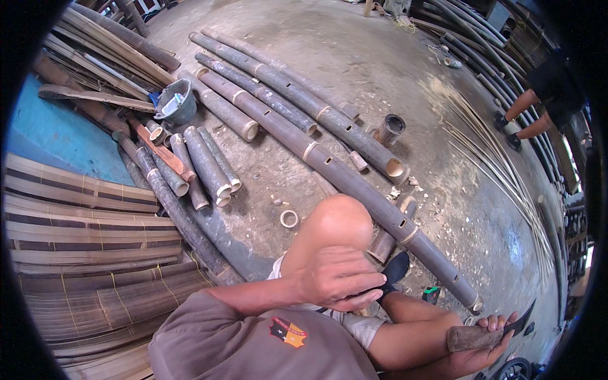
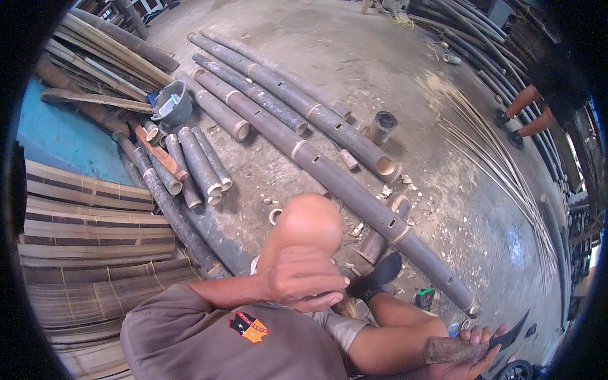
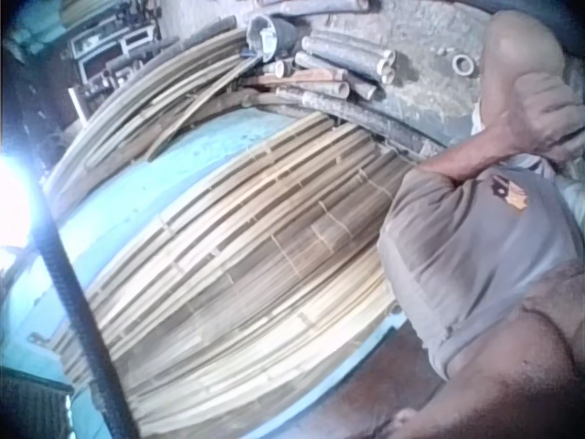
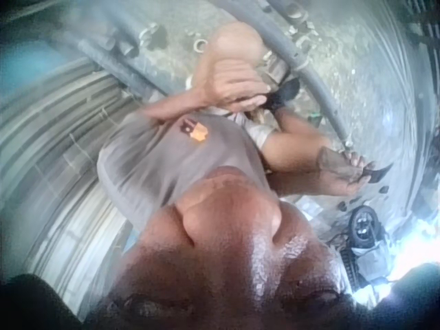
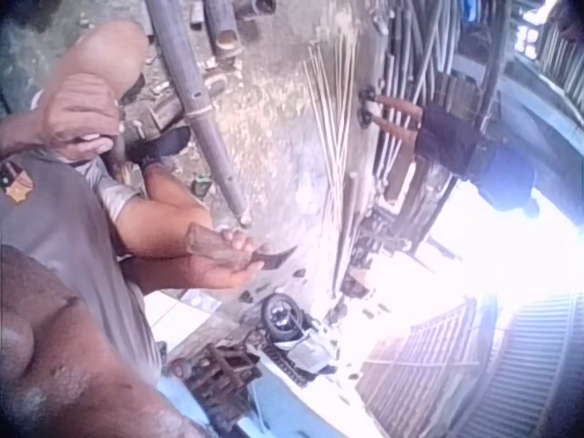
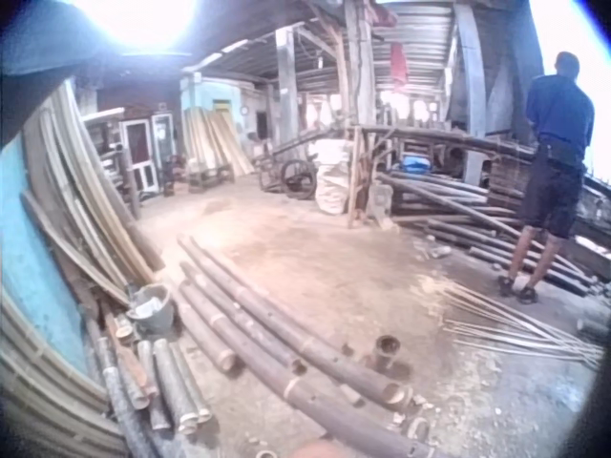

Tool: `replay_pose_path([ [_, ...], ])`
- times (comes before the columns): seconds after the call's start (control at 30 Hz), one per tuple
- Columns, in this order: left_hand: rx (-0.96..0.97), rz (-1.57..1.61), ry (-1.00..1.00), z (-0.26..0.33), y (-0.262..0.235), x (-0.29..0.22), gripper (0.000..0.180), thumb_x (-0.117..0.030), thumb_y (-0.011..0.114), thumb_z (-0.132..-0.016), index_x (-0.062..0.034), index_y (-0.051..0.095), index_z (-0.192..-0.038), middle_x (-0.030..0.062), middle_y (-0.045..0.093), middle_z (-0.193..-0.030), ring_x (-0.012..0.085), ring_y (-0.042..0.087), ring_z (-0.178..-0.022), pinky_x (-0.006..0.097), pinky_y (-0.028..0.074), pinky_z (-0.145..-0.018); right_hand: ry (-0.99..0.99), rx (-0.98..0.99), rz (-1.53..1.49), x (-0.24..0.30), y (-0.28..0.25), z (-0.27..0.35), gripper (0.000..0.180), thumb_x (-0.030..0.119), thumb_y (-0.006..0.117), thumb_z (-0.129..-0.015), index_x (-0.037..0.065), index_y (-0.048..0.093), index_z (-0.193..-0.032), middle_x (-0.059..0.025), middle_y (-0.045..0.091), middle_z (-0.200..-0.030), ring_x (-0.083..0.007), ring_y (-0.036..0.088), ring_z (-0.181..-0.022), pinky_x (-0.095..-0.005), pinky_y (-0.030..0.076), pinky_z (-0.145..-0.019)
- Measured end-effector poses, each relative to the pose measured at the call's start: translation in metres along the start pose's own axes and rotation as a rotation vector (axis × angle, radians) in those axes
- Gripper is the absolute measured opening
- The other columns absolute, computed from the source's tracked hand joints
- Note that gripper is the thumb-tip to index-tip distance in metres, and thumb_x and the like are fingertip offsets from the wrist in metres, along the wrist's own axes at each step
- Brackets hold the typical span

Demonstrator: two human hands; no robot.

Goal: The person sits on the floor and uses a chisel and wooden mallet to carve rectangular slots into a long bamboo pole. They repeatedly position the chisel, strike it with the mallet, and clear debris from the cut.

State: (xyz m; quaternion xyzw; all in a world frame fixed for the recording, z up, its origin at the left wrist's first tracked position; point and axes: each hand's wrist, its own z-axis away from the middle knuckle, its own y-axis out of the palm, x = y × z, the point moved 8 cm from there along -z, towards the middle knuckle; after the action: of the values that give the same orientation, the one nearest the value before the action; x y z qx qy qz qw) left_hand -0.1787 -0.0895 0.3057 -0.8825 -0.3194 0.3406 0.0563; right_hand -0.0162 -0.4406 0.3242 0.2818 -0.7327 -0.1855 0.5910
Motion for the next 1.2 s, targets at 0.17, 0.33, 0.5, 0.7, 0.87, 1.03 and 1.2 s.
replay_pose_path([
  [0.17,0.043,0.193,-0.102,-0.011,-0.027,0.012,0.021,-0.014,0.075,-0.094,-0.0001,0.071,-0.109,0.0099,0.070,-0.088,0.0250,0.069,-0.077,0.035,0.055,-0.069,0.018,0.031,0.004,-0.001,0.000,-0.003,0.046,0.025,0.044,-0.115,-0.004,0.042,-0.151,-0.0087,0.050,-0.104,-0.0174,0.052,-0.090,-0.0345,0.053,-0.081],
  [0.33,-0.484,1.075,-0.709,0.002,-0.047,0.112,0.035,-0.025,0.063,-0.104,0.0004,0.061,-0.129,0.0082,0.069,-0.090,0.0179,0.068,-0.082,0.033,0.058,-0.077,-0.045,-0.365,0.110,-0.003,0.012,0.002,0.047,0.041,0.051,-0.103,0.001,0.062,-0.126,-0.0094,0.059,-0.086,-0.0234,0.059,-0.073,-0.0377,0.050,-0.065],
  [0.5,-0.782,0.672,-1.245,0.113,-0.011,0.304,0.060,-0.035,0.078,-0.094,-0.0024,0.054,-0.138,0.0091,0.068,-0.109,0.0170,0.068,-0.091,0.034,0.057,-0.079,-0.021,-0.263,0.013,-0.004,0.023,0.001,0.049,0.040,0.052,-0.102,-0.002,0.062,-0.125,-0.0136,0.060,-0.086,-0.0260,0.059,-0.071,-0.0390,0.050,-0.061],
  [0.7,-0.937,0.180,-1.592,0.192,0.032,0.411,0.119,-0.052,0.086,-0.081,-0.0117,0.013,-0.166,0.0281,0.036,-0.159,0.0420,0.041,-0.145,0.057,0.042,-0.112,-0.168,-0.414,0.085,-0.008,0.026,-0.001,0.037,0.032,0.063,-0.100,0.000,0.064,-0.119,-0.0140,0.061,-0.082,-0.0236,0.059,-0.064,-0.0319,0.045,-0.051],
  [0.87,-0.968,0.055,-1.856,0.193,0.044,0.428,0.138,-0.055,0.088,-0.075,-0.0200,-0.006,-0.169,0.0330,0.024,-0.164,0.0506,0.030,-0.150,0.060,0.031,-0.121,-0.143,-0.401,0.148,-0.006,0.023,-0.004,0.045,0.036,0.058,-0.100,-0.004,0.062,-0.121,-0.0152,0.059,-0.083,-0.0248,0.058,-0.066,-0.0361,0.047,-0.054],
  [1.03,-0.867,-0.117,-1.981,0.187,0.049,0.431,0.143,-0.052,0.091,-0.072,-0.0172,-0.008,-0.169,0.0316,0.030,-0.157,0.0507,0.034,-0.146,0.061,0.031,-0.120,-0.215,-0.534,0.245,-0.002,0.023,0.001,0.050,0.035,0.058,-0.098,-0.009,0.060,-0.122,-0.0158,0.056,-0.081,-0.0253,0.055,-0.062,-0.0360,0.045,-0.053],
  [1.2,-0.814,-0.254,-1.862,0.195,0.053,0.432,0.141,-0.048,0.091,-0.073,-0.0152,-0.009,-0.168,0.0303,0.031,-0.155,0.0512,0.032,-0.145,0.062,0.030,-0.120,-0.138,-0.465,0.188,-0.003,0.022,-0.002,0.051,0.037,0.056,-0.100,-0.006,0.060,-0.126,-0.0140,0.057,-0.084,-0.0260,0.056,-0.067,-0.0372,0.046,-0.055],
])
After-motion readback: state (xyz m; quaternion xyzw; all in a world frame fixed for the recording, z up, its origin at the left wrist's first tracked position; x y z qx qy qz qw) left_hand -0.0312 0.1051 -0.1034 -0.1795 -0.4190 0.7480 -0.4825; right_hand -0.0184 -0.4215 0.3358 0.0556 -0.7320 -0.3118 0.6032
